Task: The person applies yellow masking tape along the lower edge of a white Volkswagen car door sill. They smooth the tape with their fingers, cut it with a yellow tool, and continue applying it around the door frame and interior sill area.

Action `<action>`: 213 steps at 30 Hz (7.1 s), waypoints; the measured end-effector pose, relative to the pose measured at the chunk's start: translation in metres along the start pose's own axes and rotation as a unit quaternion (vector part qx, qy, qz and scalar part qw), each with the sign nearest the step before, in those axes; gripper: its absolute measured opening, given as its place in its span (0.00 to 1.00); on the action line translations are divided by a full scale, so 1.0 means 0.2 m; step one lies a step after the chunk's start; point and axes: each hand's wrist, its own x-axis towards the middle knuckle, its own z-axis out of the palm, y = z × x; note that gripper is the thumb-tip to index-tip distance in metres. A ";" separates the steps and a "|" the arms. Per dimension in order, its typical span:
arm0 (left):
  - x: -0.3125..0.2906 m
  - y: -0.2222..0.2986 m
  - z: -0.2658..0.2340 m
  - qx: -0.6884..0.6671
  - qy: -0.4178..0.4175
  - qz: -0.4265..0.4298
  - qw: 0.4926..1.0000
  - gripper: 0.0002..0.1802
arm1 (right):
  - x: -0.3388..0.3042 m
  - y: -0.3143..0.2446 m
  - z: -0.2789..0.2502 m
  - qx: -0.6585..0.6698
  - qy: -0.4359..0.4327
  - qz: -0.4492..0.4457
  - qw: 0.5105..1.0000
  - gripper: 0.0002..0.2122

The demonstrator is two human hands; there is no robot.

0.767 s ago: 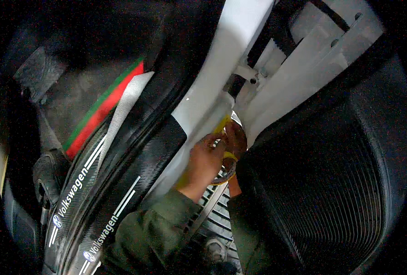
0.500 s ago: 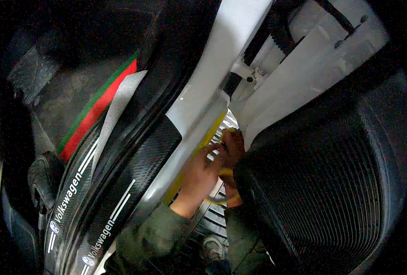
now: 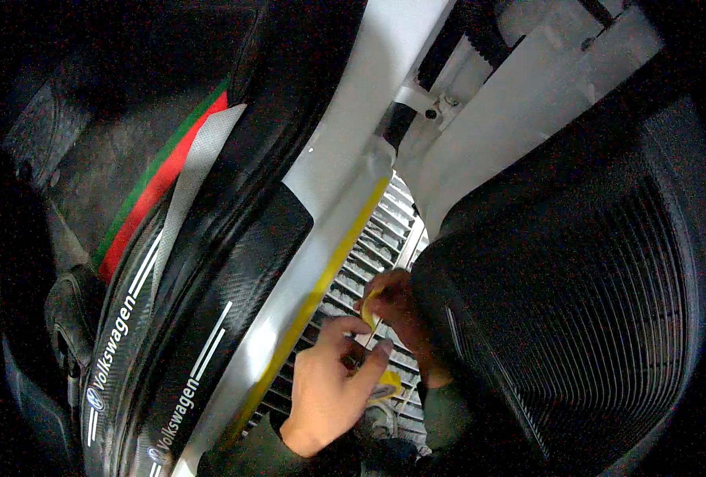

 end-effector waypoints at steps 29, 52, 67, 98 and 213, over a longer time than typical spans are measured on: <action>0.13 -0.19 0.02 -0.098 0.114 -0.035 0.988 0.13 | -0.10 0.14 -0.17 0.062 -0.020 0.110 0.992 0.15; 0.10 -0.19 0.10 -0.088 0.032 -0.013 0.996 0.25 | 0.29 0.26 -0.21 0.235 0.135 0.033 0.962 0.05; 0.02 -0.08 0.06 -0.077 -0.052 0.009 0.996 0.15 | 0.78 0.33 -0.30 0.165 0.139 -0.076 0.973 0.16; 0.02 -0.05 -0.03 -0.122 -0.049 -0.005 0.991 0.12 | 0.72 0.39 -0.14 -0.151 0.273 -0.215 0.925 0.14; 0.98 -0.07 0.22 -0.375 -0.154 -0.128 0.905 0.36 | 0.48 0.32 -0.35 -0.243 0.127 -0.192 0.942 0.12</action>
